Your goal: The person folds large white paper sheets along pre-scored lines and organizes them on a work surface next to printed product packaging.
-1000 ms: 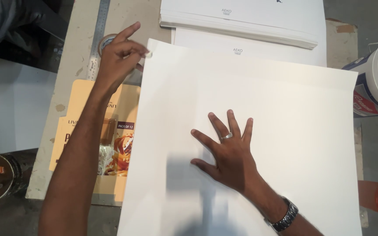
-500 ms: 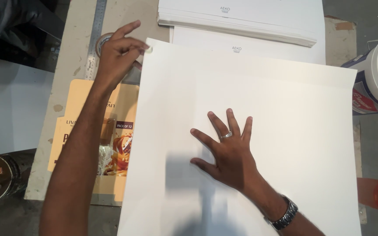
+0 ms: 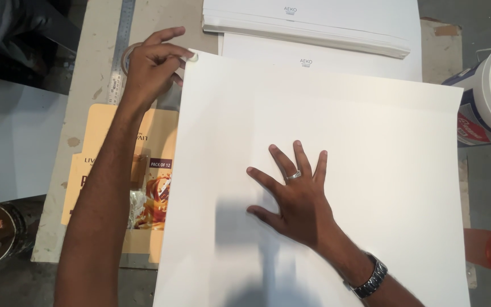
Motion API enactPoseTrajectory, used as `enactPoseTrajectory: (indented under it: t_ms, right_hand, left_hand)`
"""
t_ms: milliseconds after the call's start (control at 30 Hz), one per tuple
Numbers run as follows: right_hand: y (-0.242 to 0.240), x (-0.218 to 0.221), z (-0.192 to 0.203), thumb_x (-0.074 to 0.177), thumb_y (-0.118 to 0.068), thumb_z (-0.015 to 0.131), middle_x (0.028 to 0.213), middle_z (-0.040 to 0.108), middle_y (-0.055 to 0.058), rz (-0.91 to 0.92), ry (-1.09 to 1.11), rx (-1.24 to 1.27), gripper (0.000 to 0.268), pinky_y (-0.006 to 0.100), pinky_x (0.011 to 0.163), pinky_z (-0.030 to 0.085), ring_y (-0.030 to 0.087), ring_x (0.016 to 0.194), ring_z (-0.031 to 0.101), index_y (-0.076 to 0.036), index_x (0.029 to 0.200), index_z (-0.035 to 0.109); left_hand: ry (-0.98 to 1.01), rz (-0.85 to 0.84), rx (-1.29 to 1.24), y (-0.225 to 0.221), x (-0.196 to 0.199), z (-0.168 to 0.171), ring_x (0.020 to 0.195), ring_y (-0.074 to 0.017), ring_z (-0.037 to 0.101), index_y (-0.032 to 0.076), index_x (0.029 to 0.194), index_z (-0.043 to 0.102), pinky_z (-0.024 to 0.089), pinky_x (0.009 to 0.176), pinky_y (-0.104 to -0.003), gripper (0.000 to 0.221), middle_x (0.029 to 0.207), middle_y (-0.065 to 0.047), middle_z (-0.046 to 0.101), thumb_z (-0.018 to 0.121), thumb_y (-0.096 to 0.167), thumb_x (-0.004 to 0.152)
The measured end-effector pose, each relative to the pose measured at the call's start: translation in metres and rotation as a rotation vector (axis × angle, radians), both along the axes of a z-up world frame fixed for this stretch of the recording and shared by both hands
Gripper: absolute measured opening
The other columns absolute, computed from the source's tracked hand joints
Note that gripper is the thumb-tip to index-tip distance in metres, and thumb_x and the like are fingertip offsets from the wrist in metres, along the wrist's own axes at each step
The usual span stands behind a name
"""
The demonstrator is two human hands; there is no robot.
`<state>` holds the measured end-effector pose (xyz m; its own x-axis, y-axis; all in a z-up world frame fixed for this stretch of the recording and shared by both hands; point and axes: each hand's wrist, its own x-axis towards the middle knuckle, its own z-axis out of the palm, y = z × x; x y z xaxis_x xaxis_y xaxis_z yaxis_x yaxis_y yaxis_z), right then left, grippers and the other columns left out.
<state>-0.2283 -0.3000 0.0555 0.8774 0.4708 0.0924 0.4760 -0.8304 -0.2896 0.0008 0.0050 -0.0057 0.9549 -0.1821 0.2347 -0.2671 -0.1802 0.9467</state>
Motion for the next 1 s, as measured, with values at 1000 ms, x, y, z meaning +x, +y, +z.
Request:
enactPoseTrajectory:
  t_ms: [1000]
  right_hand:
    - [-0.010,0.003,-0.007,0.090,-0.062,0.063,0.161,0.035,0.018,-0.020,-0.015,-0.039,0.063,0.082,0.112,0.004,0.050,0.152,0.016,-0.028,0.143,0.058]
  left_hand:
    - [-0.350,0.010,0.467,0.040,-0.363,-0.010,0.095,-0.0169,0.074,0.015,0.099,0.081,0.064,0.076,-0.028,0.017,0.133,-0.007,0.067,0.087,0.014,0.083]
